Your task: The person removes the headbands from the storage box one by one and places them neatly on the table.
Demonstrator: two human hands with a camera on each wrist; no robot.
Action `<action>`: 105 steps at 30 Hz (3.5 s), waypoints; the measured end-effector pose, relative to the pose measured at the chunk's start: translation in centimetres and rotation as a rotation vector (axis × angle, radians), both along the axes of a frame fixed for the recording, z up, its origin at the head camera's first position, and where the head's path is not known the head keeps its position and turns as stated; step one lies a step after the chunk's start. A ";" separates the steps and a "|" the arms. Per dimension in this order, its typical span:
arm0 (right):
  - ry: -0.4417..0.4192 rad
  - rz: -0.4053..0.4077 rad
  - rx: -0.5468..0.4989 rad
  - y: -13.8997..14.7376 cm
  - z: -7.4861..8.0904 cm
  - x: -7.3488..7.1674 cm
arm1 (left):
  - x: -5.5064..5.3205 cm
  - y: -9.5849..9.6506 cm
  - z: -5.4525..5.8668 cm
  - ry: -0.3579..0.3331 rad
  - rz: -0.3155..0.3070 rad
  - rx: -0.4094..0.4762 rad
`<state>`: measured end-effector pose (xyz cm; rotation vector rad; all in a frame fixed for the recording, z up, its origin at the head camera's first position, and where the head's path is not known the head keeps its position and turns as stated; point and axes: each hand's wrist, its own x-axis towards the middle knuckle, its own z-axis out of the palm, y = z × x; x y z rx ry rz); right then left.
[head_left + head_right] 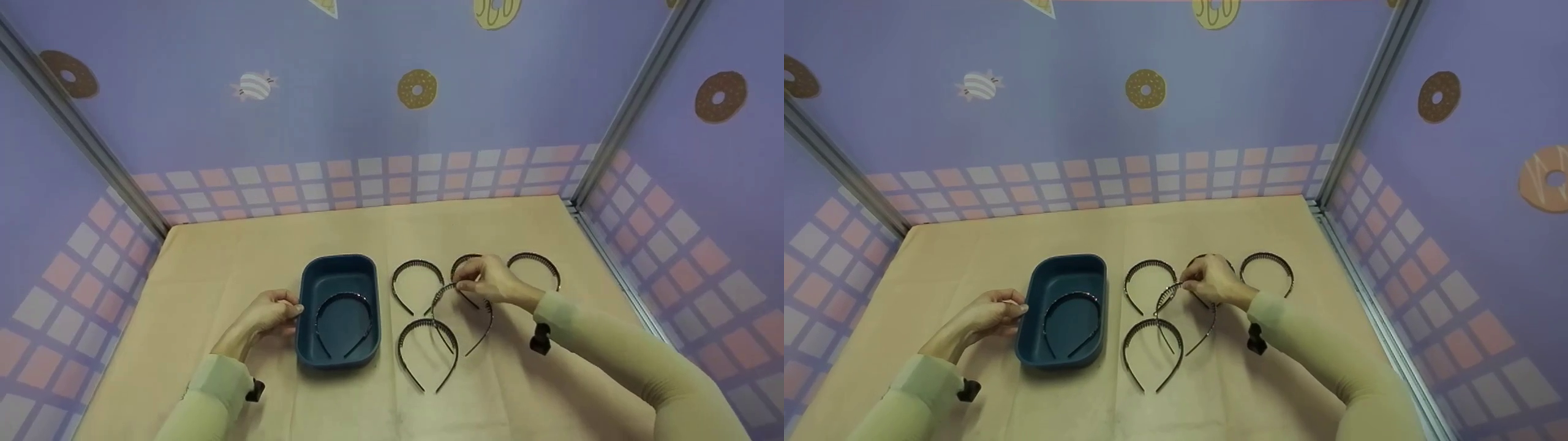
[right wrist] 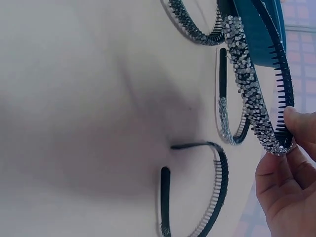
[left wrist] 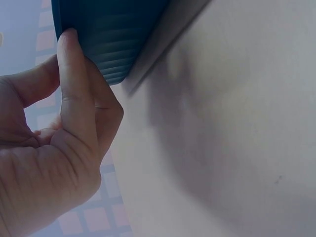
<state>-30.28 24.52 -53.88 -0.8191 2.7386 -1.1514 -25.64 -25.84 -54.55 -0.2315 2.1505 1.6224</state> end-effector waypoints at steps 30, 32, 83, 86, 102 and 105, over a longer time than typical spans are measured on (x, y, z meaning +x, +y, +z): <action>-0.078 -0.080 -0.019 5.1 -4.1 3.2 | 0.2 0.0 0.3 0.013 -0.012 -0.016; -0.078 -0.078 -0.013 5.1 -4.3 3.2 | 0.2 -0.1 0.3 0.013 -0.014 -0.020; 0.051 -0.086 0.013 3.2 -4.1 2.9 | 0.1 0.1 0.1 0.004 -0.010 -0.014; 0.039 -0.081 0.002 2.5 -3.7 2.8 | 0.1 0.1 0.2 0.009 -0.019 -0.016; 0.022 -0.049 -0.108 -2.1 -2.4 2.8 | 0.0 0.2 0.0 0.032 -0.013 -0.017; 0.014 -0.028 -0.121 -3.4 -2.1 2.8 | 0.0 0.2 0.1 0.022 -0.012 -0.025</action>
